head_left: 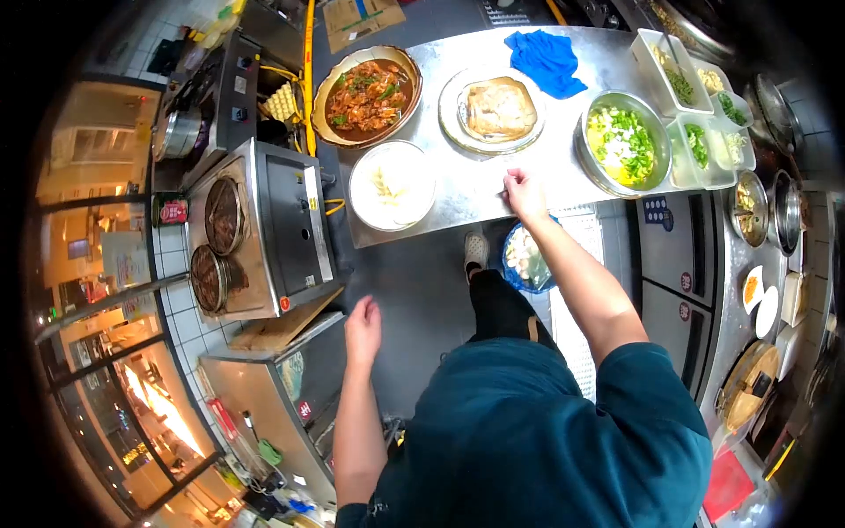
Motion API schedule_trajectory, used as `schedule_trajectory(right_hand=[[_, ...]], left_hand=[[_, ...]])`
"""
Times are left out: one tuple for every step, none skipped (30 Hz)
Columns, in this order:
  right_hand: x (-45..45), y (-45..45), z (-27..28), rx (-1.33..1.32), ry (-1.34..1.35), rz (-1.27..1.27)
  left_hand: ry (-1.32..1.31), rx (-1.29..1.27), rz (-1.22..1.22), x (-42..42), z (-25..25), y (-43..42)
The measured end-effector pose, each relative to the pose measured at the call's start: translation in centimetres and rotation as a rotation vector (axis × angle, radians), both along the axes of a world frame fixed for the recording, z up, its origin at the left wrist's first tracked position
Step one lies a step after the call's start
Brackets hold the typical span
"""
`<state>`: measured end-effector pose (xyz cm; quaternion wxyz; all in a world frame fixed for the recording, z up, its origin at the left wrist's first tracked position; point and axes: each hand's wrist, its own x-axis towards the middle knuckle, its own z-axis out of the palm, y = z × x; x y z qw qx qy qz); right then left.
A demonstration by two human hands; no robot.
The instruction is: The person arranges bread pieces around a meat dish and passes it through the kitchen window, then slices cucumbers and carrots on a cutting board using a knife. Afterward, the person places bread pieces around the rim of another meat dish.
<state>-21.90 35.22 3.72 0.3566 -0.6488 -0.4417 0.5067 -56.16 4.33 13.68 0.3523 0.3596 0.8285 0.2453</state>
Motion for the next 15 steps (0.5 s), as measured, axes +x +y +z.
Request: schedule_trajectory(right_hand=[[-0.3,0.3,-0.1,0.003,-0.033,-0.012],[-1.1,0.5,0.0,0.009,-0.064,-0.021],[-1.8,0.6,1.5,-0.063,-0.026,-0.069],[-2.5,0.7,1.2,0.006,-0.093,-0.083],[-3.0,0.8,-0.4,0.063,-0.192,-0.084],[-3.4,0.7,-1.6,0.119,-0.293,-0.081],[-3.7,0.6,-1.8,0.105,-0.344,-0.077],[-3.9,0.4,-1.1,0.125,-0.37,-0.082],[-3.9,0.1,-1.2,0.151,-0.411,-0.087],[-3.9,-0.2,-1.2,0.179,-0.452,-0.093],[-3.9,-0.6,1.2,0.307,-0.575,-0.008],[-4.0,-0.9,2.5,0.303,-0.571,0.009],[-4.2,-1.2,3.3,0.297,-0.568,0.023],[-4.4,-1.6,4.3,0.289,-0.563,0.034],[-4.9,-2.1,5.7,0.315,-0.606,0.067]], left_hand=[[-0.016,0.005,-0.012,-0.4,0.6,3.1],[-0.078,0.022,0.009,-0.6,1.2,5.9],[-0.136,0.039,0.029,-0.7,1.8,8.6],[-0.192,0.06,0.049,-1.3,2.2,11.1],[-0.136,0.109,0.039,-2.3,1.3,13.3],[-0.083,0.155,0.031,-3.4,-0.3,14.9],[-0.031,0.203,0.025,-4.2,-1.4,16.4],[-0.015,0.211,0.042,-4.7,-1.7,18.0],[0.0,0.223,0.06,-5.1,-2.2,19.7],[0.014,0.236,0.078,-5.2,-2.5,20.9],[0.076,0.253,0.032,-4.8,-1.9,22.0],[0.139,0.267,-0.016,-4.1,-0.5,23.2],[0.201,0.28,-0.068,-3.8,0.4,23.9],[0.271,0.322,-0.202,-3.9,0.4,24.3],[0.34,0.364,-0.337,-4.1,0.3,24.8]])
